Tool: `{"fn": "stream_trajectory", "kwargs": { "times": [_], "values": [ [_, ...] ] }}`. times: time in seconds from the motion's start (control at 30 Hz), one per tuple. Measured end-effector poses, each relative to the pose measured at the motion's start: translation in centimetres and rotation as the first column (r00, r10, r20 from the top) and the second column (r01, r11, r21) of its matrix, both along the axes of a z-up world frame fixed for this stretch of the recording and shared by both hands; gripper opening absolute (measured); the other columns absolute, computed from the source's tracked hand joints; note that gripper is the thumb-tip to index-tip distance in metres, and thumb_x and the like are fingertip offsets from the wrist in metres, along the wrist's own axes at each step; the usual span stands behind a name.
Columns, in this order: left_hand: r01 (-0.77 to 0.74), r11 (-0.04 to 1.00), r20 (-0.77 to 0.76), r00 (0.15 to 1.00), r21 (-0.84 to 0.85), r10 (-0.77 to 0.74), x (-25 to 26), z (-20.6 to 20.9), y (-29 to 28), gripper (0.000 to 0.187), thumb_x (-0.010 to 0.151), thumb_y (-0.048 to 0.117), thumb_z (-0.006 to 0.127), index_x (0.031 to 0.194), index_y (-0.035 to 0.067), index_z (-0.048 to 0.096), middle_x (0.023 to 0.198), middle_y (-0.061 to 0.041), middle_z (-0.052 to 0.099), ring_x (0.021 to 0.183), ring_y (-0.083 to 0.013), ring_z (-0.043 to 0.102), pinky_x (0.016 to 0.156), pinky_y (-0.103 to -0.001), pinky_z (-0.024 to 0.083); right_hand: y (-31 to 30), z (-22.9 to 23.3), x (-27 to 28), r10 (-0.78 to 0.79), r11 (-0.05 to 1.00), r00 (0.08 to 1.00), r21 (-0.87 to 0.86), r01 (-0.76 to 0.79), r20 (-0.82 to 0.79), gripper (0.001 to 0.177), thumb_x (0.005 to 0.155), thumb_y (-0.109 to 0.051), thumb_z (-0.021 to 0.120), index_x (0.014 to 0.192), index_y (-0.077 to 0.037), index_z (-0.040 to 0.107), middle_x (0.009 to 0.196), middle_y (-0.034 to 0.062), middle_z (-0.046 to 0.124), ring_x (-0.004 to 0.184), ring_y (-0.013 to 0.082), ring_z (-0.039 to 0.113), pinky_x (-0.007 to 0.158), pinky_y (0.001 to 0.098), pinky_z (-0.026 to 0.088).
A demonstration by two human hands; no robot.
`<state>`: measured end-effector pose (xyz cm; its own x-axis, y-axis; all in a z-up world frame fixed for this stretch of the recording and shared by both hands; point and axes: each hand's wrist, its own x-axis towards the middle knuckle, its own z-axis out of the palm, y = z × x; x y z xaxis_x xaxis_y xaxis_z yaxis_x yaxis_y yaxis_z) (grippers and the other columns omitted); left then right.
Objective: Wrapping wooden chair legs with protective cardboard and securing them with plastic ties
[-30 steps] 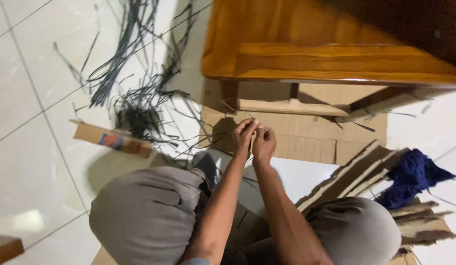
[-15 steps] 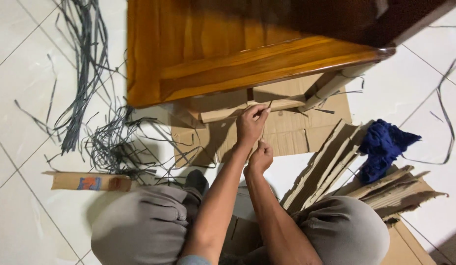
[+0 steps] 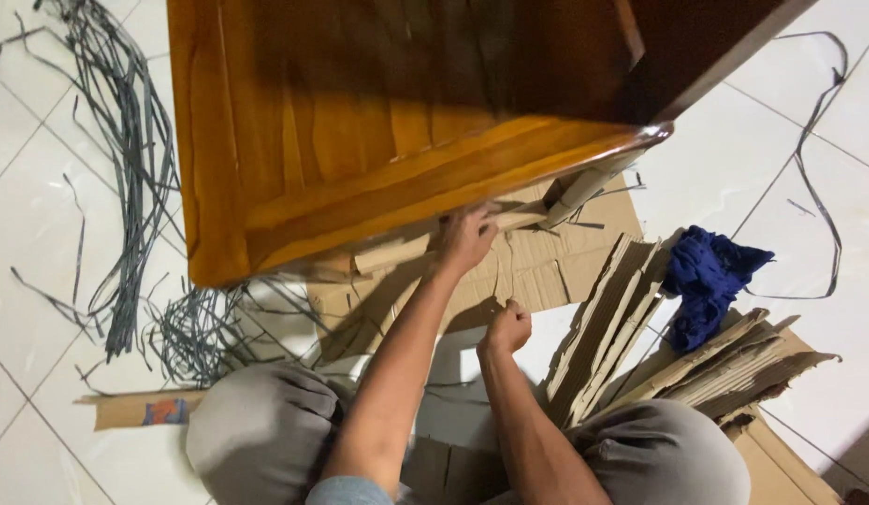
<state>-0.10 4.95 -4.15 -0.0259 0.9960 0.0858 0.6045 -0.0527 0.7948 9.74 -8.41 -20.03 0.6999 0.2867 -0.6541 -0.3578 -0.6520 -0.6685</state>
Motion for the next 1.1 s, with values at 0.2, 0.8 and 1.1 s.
{"fn": "stream_trajectory", "kwargs": {
  "times": [0.2,0.8,1.1],
  "values": [
    [0.214,0.942,-0.372,0.878,-0.260,-0.302,-0.4,0.1,0.5,0.043,0.095,0.036,0.064,0.132,0.014,0.064,0.117,-0.014,0.073,0.110,-0.0346,0.072,0.091,-0.050,0.059,2.3,-3.0,2.1,0.090,0.990,0.991,-0.113,-0.079,0.097,0.025,0.083,-0.041,0.073,0.086,-0.016,0.076,0.082,0.0092,0.074,0.087,0.0317,0.071,0.078,0.0375,0.052],
    [0.088,0.757,-0.301,0.883,-0.648,-0.361,0.0,-5.2,2.5,0.048,0.105,0.053,0.036,0.136,0.024,0.059,0.132,-0.008,0.070,0.133,-0.0373,0.059,0.111,-0.070,0.037,11.5,12.2,0.4,0.247,0.923,0.953,0.343,-0.175,-0.177,0.018,0.092,-0.027,0.067,0.078,-0.019,0.062,0.060,-0.0064,0.039,0.049,0.0092,0.040,0.041,0.0218,0.033],
    [0.534,0.614,-0.756,0.634,0.581,0.164,-1.0,-14.7,3.8,0.017,0.082,0.022,0.051,0.069,0.017,0.062,0.059,-0.012,0.060,0.069,-0.0347,0.070,0.083,-0.059,0.053,11.9,23.0,-1.9,0.200,0.933,0.813,0.361,0.013,-0.547,0.039,0.087,-0.042,0.070,0.064,-0.020,0.046,0.054,-0.0106,0.026,0.042,0.0052,0.032,0.041,0.0170,0.022]
  ]
}}
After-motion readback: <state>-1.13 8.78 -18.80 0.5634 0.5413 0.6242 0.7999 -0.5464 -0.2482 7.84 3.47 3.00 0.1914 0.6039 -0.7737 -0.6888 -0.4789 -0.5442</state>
